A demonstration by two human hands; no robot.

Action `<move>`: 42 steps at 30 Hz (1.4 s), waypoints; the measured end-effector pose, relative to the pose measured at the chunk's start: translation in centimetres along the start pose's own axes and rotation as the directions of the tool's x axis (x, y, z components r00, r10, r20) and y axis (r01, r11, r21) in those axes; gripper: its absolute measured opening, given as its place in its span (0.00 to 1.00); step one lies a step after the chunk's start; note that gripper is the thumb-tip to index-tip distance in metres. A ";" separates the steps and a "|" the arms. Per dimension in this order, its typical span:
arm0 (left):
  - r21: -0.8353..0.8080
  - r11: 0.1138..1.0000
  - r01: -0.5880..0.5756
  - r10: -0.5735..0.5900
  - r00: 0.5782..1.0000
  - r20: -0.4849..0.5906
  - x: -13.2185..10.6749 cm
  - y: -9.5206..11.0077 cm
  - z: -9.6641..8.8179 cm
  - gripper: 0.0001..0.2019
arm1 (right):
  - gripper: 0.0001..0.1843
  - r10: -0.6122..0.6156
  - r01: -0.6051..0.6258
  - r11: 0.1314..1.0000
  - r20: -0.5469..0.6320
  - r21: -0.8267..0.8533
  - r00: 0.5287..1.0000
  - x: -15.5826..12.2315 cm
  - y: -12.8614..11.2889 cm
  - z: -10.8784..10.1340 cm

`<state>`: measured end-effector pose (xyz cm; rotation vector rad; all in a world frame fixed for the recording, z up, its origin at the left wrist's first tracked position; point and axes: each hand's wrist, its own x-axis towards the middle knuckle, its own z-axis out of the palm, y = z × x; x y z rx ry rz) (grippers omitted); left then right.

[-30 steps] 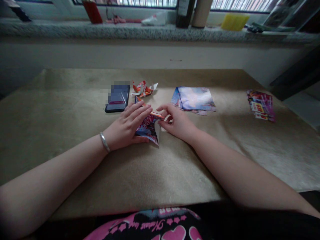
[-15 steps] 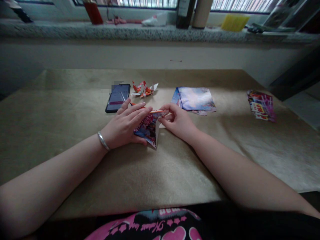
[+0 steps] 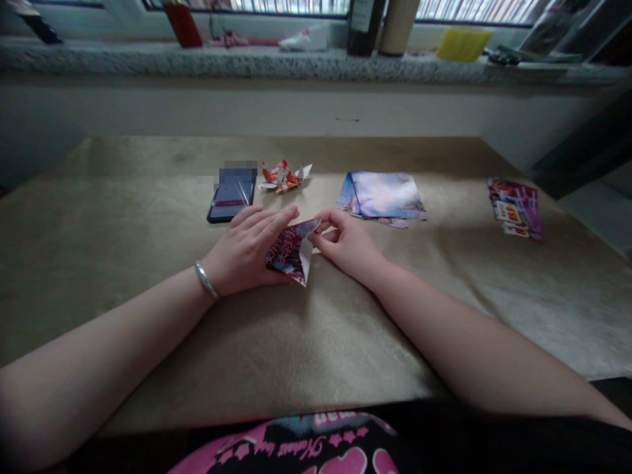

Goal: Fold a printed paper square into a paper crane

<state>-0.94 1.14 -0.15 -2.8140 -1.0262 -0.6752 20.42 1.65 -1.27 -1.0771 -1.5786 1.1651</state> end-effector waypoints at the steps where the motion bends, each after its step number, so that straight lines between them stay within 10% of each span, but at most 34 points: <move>1: 0.011 1.000 0.006 -0.006 1.000 0.000 0.0 0.1 0.0 0.52 | 0.11 -0.018 0.019 1.000 0.025 -0.024 1.000 0.0 0.0 0.0; 16: 0.085 0.996 -0.010 0.015 0.998 -0.059 -0.1 0.4 0.1 0.40 | 0.05 -0.315 0.321 0.903 0.066 -0.287 0.947 -0.5 -0.1 -0.5; 42: -0.083 0.995 0.056 -0.070 0.982 -0.175 0.4 0.8 -0.2 0.23 | 0.03 -0.428 0.443 0.841 0.118 -0.310 0.896 -0.6 -0.8 0.5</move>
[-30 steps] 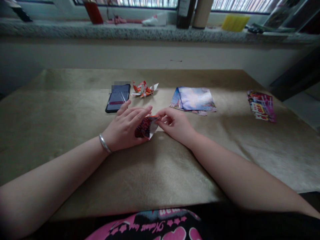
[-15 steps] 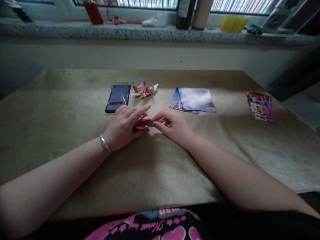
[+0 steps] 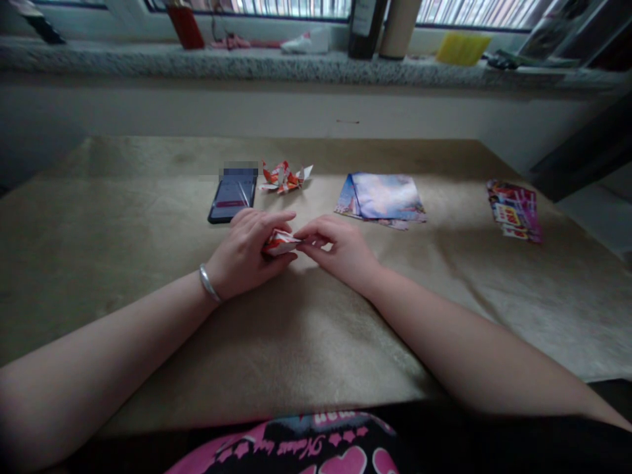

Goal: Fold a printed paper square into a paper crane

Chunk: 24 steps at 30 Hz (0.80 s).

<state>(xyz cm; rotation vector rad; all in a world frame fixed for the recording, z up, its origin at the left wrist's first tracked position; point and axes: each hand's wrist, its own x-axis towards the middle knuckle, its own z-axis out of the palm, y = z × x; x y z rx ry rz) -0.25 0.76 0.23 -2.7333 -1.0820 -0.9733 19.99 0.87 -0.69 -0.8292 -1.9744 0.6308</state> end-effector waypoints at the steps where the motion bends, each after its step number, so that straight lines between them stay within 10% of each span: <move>1: -0.018 1.000 -0.006 0.006 1.000 0.001 0.0 0.1 0.0 0.22 | 0.04 0.002 -0.002 1.000 -0.007 -0.014 1.000 0.0 0.0 0.0; 24: 0.008 0.992 -0.127 0.127 0.977 -0.172 0.1 0.0 0.1 0.14 | 0.06 -0.036 0.033 0.997 -0.042 -0.070 0.998 0.0 -0.3 -0.2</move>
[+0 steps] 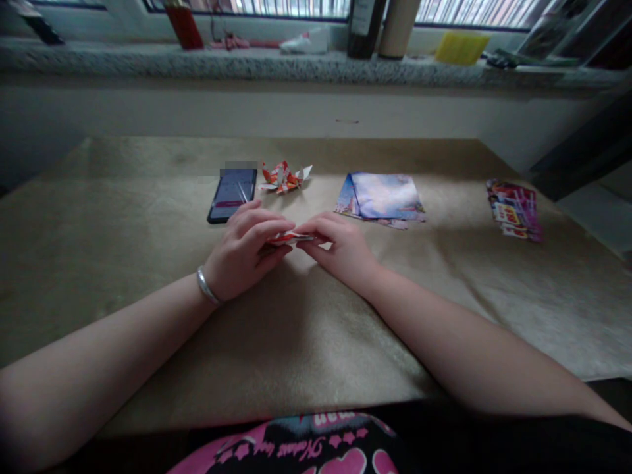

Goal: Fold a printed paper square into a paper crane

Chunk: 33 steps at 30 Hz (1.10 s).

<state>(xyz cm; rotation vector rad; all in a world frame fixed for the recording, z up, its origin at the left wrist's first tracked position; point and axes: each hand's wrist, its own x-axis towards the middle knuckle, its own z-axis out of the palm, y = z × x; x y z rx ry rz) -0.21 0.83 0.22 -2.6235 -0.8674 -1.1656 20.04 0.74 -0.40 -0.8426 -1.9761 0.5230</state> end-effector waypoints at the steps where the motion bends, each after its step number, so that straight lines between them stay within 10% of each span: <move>1: 0.030 0.999 0.010 -0.010 1.000 -0.017 0.0 0.0 -0.1 0.12 | 0.06 -0.002 0.002 1.000 -0.011 -0.005 1.000 0.0 0.0 -0.1; 9: 0.080 0.985 0.156 -0.152 0.987 -0.055 0.1 -0.2 0.0 0.09 | 0.05 -0.088 0.073 0.990 -0.127 -0.118 0.988 -0.1 -0.5 -0.6; 33: -0.098 0.992 0.080 -0.094 0.986 -0.141 0.2 0.2 -0.8 0.05 | 0.08 -0.193 0.161 0.954 -0.106 -0.254 0.975 0.0 -0.7 -1.4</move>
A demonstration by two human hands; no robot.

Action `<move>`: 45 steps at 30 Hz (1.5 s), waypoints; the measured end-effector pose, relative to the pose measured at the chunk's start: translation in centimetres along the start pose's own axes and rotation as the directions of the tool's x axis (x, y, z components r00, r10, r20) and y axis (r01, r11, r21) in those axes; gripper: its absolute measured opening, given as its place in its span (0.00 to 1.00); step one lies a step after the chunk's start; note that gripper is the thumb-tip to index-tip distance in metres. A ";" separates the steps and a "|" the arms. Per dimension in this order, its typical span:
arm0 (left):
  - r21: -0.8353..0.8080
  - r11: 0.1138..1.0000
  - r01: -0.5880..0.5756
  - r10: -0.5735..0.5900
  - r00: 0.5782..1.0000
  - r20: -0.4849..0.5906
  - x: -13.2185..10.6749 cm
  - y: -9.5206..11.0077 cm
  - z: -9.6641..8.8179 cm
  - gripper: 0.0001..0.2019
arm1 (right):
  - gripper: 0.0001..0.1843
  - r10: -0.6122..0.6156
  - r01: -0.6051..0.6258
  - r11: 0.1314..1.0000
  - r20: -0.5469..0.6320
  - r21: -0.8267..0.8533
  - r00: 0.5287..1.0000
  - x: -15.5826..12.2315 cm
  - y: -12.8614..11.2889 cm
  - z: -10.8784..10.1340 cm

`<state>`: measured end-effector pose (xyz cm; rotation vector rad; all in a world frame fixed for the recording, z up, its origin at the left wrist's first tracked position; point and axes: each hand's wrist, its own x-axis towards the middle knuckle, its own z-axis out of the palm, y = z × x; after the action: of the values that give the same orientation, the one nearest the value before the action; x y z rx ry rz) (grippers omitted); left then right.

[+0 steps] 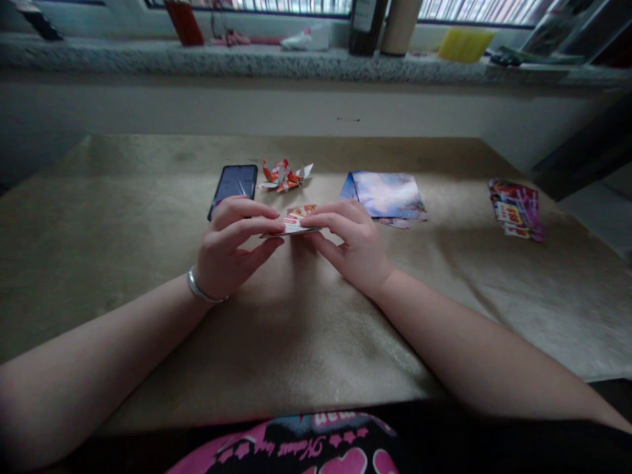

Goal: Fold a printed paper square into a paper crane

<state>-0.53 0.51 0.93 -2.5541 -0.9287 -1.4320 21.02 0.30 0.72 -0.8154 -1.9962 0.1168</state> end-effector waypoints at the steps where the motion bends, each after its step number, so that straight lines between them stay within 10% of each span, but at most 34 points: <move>1: -0.006 1.000 0.007 -0.007 1.000 0.004 0.0 0.0 0.0 0.04 | 0.07 -0.002 0.002 1.000 0.003 0.000 1.000 0.0 0.0 0.0; 45: -0.170 0.983 0.068 -0.079 0.995 -0.059 -0.1 -0.2 0.4 0.04 | 0.04 -0.080 0.081 0.997 -0.084 0.018 0.993 0.2 0.1 0.1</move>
<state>-0.36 0.77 0.54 -2.5955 -0.9400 -1.6716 20.91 0.55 0.72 -0.7140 -1.9429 0.0561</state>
